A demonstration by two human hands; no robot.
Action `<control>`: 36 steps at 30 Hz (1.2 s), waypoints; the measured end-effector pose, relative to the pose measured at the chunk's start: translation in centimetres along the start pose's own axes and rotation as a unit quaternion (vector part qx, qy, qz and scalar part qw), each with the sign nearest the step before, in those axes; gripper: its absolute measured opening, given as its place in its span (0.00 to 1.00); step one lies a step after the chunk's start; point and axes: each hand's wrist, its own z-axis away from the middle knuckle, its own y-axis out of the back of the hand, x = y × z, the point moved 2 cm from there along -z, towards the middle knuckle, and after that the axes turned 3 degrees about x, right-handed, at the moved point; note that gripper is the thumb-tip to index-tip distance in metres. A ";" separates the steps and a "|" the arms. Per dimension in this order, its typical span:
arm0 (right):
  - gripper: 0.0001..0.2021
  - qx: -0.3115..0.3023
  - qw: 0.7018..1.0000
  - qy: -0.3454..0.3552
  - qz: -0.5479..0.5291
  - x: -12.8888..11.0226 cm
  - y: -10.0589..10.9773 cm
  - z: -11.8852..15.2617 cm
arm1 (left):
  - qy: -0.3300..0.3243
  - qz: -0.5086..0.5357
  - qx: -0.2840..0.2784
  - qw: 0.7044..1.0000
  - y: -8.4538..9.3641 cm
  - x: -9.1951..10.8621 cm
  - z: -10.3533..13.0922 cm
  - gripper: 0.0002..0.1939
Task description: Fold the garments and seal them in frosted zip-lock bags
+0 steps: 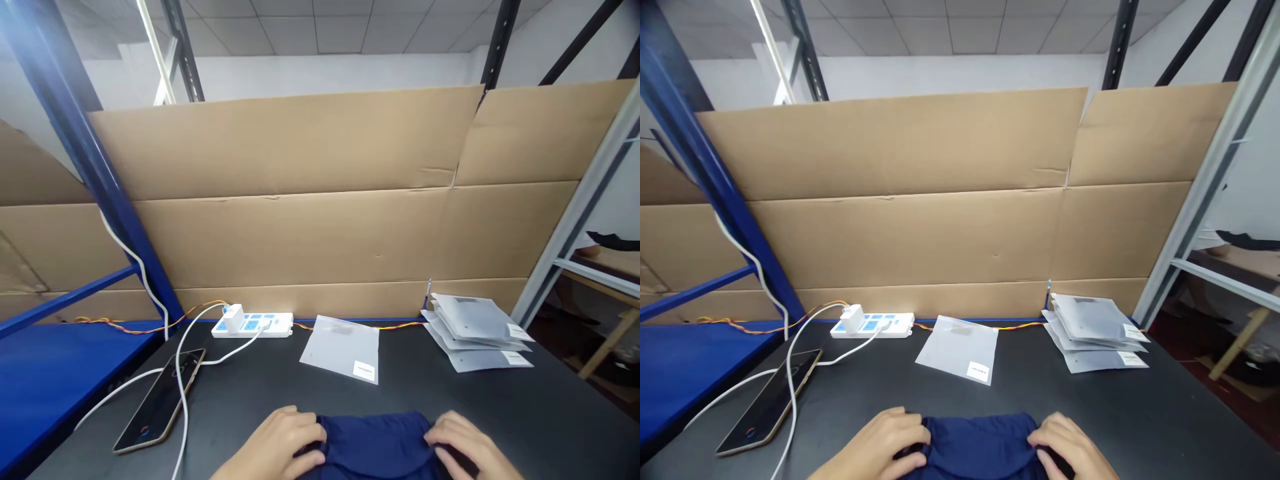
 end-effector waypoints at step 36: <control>0.14 0.028 0.994 -0.097 -0.046 8.8 -1.5 -10.2 | 0.175 0.137 0.134 0.966 0.7 -12.0 -4.5 0.16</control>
